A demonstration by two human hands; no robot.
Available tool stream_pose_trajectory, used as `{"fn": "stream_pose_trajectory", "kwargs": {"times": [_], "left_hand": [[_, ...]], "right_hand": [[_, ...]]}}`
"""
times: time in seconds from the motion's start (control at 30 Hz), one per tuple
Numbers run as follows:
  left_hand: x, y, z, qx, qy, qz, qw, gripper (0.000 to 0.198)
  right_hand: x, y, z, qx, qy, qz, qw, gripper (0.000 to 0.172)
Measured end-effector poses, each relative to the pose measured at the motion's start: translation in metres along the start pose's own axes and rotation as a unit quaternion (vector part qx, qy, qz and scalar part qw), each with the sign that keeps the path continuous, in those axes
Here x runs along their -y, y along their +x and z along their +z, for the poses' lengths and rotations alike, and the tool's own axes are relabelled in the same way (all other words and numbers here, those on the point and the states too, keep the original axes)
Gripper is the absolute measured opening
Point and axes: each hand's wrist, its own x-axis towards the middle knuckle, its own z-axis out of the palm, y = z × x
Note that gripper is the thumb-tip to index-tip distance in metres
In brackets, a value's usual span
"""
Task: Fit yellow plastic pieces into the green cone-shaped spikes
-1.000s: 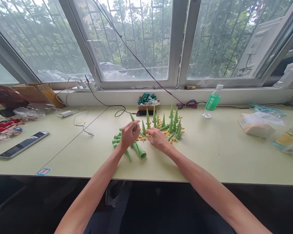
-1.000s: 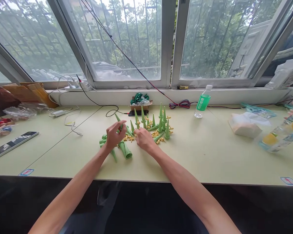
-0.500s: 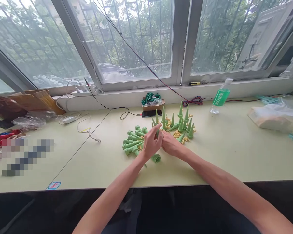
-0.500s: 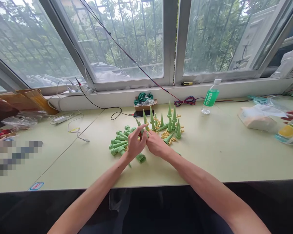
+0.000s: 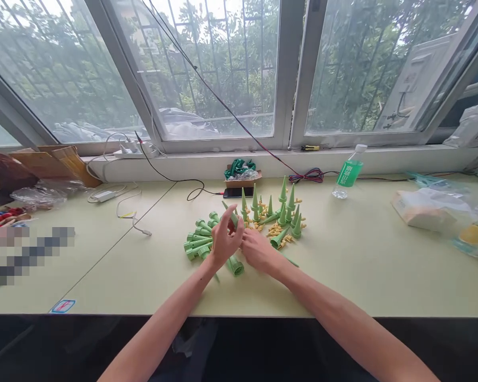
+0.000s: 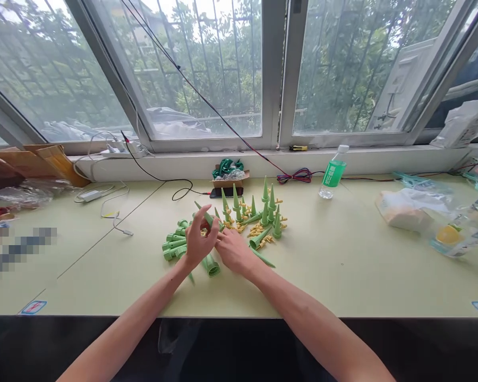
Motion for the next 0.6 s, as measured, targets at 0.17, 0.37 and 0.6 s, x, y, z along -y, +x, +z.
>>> {"fn": "stream_pose_trajectory", "kwargs": {"times": [0.17,0.37,0.6], "left_hand": [[0.011,0.002,-0.004,0.01,0.015,-0.012,1.0,0.062],[0.01,0.002,-0.009,0.014,0.012,-0.062,0.998,0.074],[0.013,0.003,-0.012,-0.023,-0.021,-0.154,0.988,0.066]], "right_hand": [[0.005,0.004,-0.008,0.077,-0.032,0.02,0.996,0.027],[0.008,0.009,-0.019,0.098,-0.026,0.065,0.993,0.029],[0.0,0.006,-0.022,0.055,-0.028,0.106,0.992,0.029]]}}
